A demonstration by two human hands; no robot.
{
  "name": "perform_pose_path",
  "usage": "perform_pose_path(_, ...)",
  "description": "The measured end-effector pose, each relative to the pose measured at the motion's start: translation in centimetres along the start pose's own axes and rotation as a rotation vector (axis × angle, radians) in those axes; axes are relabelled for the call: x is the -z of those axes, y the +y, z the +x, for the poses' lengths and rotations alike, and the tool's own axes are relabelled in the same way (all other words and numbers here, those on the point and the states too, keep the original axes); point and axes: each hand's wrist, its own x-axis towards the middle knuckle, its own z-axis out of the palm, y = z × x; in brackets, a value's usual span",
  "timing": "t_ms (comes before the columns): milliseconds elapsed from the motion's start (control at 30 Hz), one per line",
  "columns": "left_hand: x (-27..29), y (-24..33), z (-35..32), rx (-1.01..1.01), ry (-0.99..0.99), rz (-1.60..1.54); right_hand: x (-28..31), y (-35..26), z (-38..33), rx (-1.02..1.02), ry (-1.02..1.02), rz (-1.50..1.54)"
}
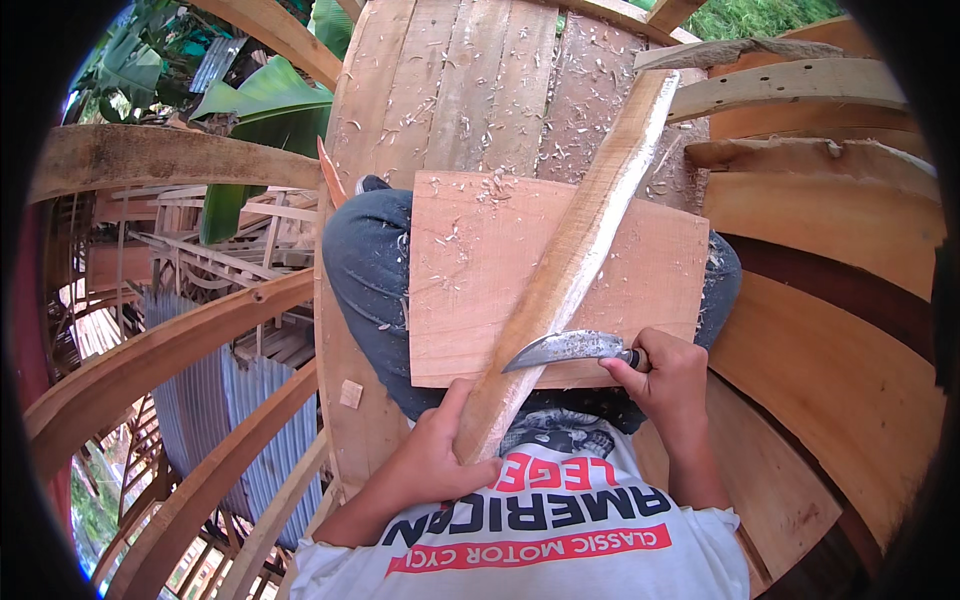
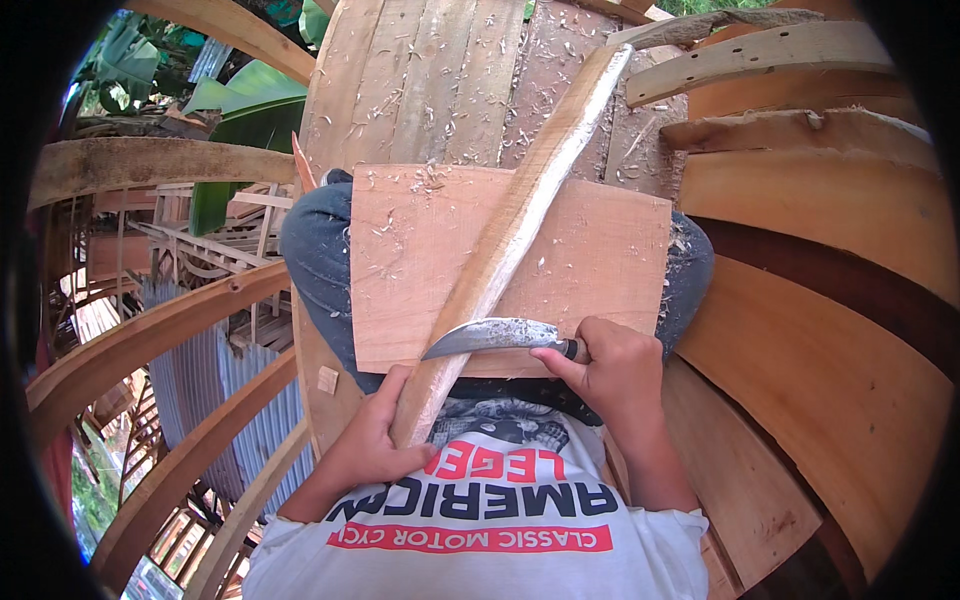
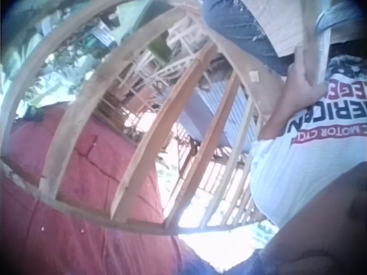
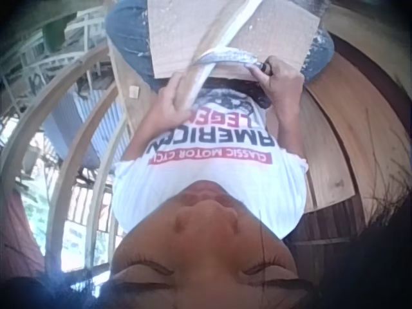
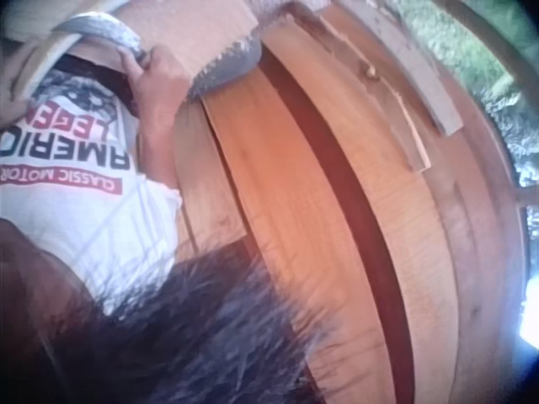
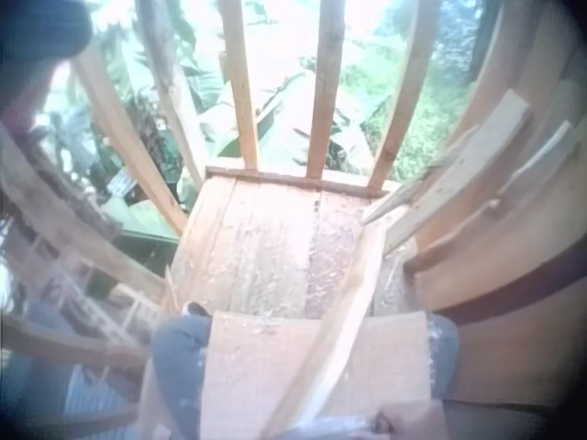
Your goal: The person sits cross-legged on a wooden platform and uses a curved knife to shave and smooth a long, thin piece of wood. They repeatedly scrape the blade along the wood's surface, removing thin shavings and refining its shape.
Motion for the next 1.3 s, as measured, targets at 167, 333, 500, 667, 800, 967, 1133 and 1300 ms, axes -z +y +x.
perform_pose_path(167, 0.2, 0.2, 0.1, 0.016, -0.008, -0.018, -0.1, 1.0, 1.1, -0.008, 0.102, -0.072)
perform_pose_path(333, 0.4, 0.1, 0.3, -0.003, -0.01, -0.023, -0.4, 1.1, 1.4, 0.007, 0.146, -0.08)
perform_pose_path(500, 0.4, -0.3, 0.6, -0.033, -0.014, -0.067, -0.9, 1.4, 1.6, 0.041, 0.186, -0.098)
perform_pose_path(667, 0.0, -0.6, 0.9, -0.082, -0.031, -0.117, -1.1, 2.1, 1.7, 0.063, 0.217, -0.077)
perform_pose_path(800, 0.3, 0.1, 0.3, 0.13, -0.158, -0.252, -0.8, 4.0, 2.1, -0.094, 0.361, -0.125)
perform_pose_path(967, 0.7, -0.8, -0.6, 0.125, -0.11, -0.23, 4.8, 9.7, 1.2, -0.33, 0.454, 0.072)
perform_pose_path(1133, -0.2, -0.5, 1.2, -0.007, -0.042, -0.121, 0.3, -0.1, -0.5, -0.002, 0.043, 0.082)
perform_pose_path(1300, -0.4, 0.2, 0.8, 0.032, -0.011, -0.093, -0.4, 0.0, 1.3, 0.006, 0.063, -0.013)
